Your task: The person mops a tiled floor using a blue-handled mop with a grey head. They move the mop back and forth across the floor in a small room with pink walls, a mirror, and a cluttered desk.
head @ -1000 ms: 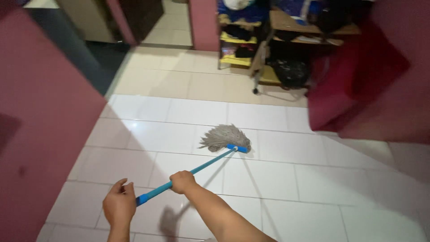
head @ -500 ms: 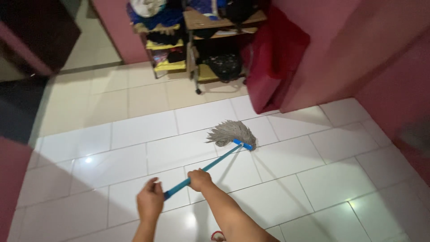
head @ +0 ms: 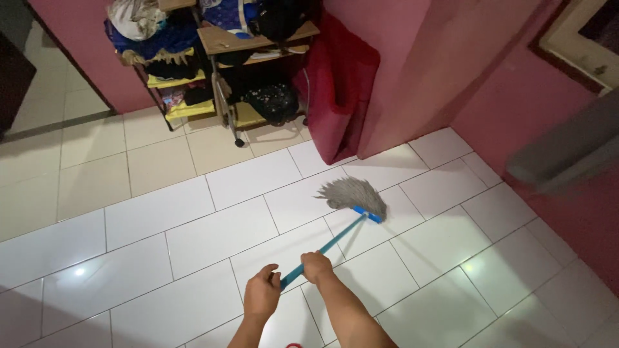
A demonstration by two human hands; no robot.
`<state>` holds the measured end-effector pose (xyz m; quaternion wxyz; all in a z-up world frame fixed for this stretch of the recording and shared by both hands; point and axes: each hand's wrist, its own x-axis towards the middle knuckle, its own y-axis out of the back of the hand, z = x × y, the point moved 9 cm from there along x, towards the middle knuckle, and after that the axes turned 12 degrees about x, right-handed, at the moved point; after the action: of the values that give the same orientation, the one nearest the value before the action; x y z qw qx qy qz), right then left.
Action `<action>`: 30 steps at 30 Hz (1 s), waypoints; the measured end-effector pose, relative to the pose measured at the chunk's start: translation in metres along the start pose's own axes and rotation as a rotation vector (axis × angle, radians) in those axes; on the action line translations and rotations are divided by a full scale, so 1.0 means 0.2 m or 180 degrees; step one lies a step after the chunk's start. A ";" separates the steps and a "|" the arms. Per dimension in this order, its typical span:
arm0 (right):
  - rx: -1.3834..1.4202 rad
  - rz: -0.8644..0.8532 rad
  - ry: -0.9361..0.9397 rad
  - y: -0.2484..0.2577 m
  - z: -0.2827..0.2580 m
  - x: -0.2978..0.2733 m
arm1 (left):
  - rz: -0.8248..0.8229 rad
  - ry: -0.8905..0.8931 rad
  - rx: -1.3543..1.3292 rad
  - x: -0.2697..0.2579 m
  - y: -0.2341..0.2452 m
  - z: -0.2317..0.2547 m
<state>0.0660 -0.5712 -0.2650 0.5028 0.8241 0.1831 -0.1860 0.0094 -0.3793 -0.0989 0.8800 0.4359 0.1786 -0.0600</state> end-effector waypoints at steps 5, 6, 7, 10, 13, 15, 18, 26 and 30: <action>-0.0127 -0.0279 0.0048 -0.02 -0.09 -0.12 | 0.0104 0.0101 -0.0170 -0.02 0.15 -0.06; -0.0167 -0.0339 0.0090 -0.02 -0.15 -0.14 | 0.0155 0.0191 -0.0298 -0.03 0.19 -0.09; -0.0170 -0.0337 0.0097 -0.04 -0.18 -0.15 | 0.0163 0.0193 -0.0300 -0.03 0.22 -0.13; 0.0053 -0.0108 0.0416 -0.06 -0.39 -0.18 | 0.0618 0.0342 -0.0844 -0.03 0.36 -0.33; -0.0197 -0.0172 0.0516 -0.12 -0.63 -0.25 | 0.1104 0.0111 -0.1835 -0.12 0.58 -0.45; -0.0132 -0.0154 0.0503 -0.20 -0.76 -0.29 | 0.0347 0.0698 -0.2171 -0.31 0.69 -0.45; -0.0232 -0.0086 0.0688 -0.32 -1.01 -0.40 | 0.0568 0.0726 -0.2141 -0.46 0.80 -0.67; -0.0308 -0.0021 0.1266 -0.88 -1.55 -0.58 | 0.1511 0.0911 -0.2356 -0.96 1.10 -1.31; -0.0186 0.0247 0.1697 -1.14 -1.92 -0.76 | 0.1987 0.1042 -0.2331 -1.25 1.27 -1.65</action>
<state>-0.1298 -0.1469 -0.2006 0.4672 0.8354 0.2826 0.0623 -0.2437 0.0243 -0.0008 0.9116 0.1351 0.1848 0.3415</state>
